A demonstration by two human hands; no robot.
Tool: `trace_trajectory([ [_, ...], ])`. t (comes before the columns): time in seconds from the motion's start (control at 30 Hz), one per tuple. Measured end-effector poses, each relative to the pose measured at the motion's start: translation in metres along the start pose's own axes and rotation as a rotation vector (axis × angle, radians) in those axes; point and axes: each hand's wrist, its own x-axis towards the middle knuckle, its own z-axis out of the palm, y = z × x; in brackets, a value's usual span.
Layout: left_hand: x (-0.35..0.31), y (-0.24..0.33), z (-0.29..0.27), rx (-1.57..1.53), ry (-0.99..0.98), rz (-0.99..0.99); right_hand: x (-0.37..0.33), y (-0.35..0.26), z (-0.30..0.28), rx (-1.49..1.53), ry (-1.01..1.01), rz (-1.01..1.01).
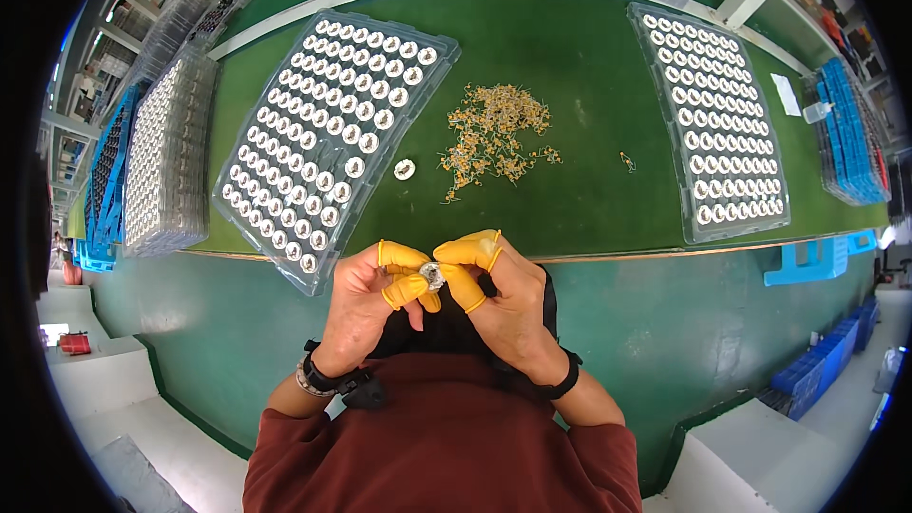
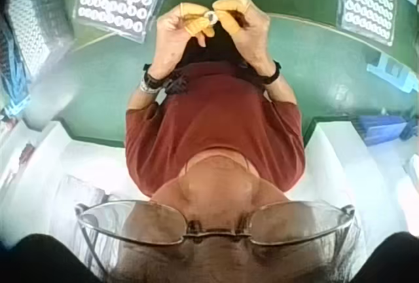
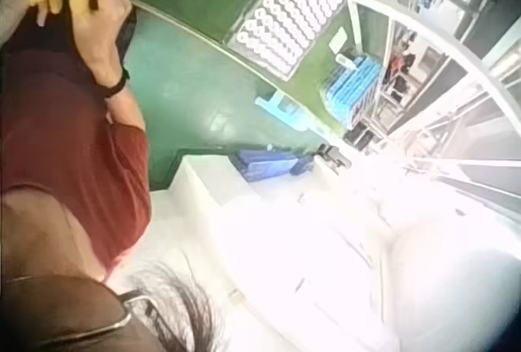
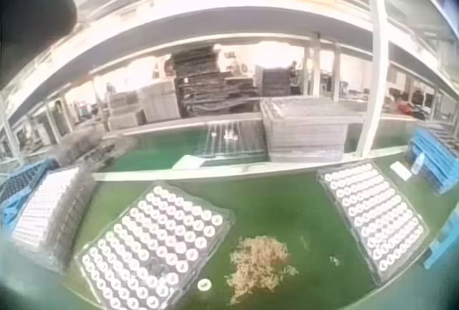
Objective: Assembling small electronic components by picking up gold pins and inserting them into white circular bases in a tray.
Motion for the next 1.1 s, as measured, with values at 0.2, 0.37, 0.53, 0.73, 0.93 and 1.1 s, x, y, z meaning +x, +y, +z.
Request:
trace_trajectory([
  [0.2, 0.000, 0.000, -0.002, 0.029, -0.018, 0.011, 0.001, 0.003, 0.004, -0.092, 0.061, -0.119],
  [0.37, 0.000, -0.001, -0.004, 0.018, -0.017, 0.029, 0.002, 0.001, 0.006, -0.120, 0.079, -0.179],
  [0.53, -0.001, -0.003, -0.005, -0.007, -0.026, 0.044, 0.001, 0.003, 0.008, -0.327, 0.091, -0.363],
  [0.73, -0.003, -0.008, -0.007, 0.149, 0.009, 0.110, 0.003, 0.002, 0.006, -0.362, -0.023, -0.359],
  [0.93, -0.006, -0.017, -0.002, 0.290, 0.027, 0.281, 0.000, 0.001, 0.003, -0.121, -0.062, -0.191],
  [1.1, -0.006, -0.036, -0.002, -0.002, 0.121, 0.203, 0.004, 0.004, 0.007, -0.112, -0.060, -0.103],
])
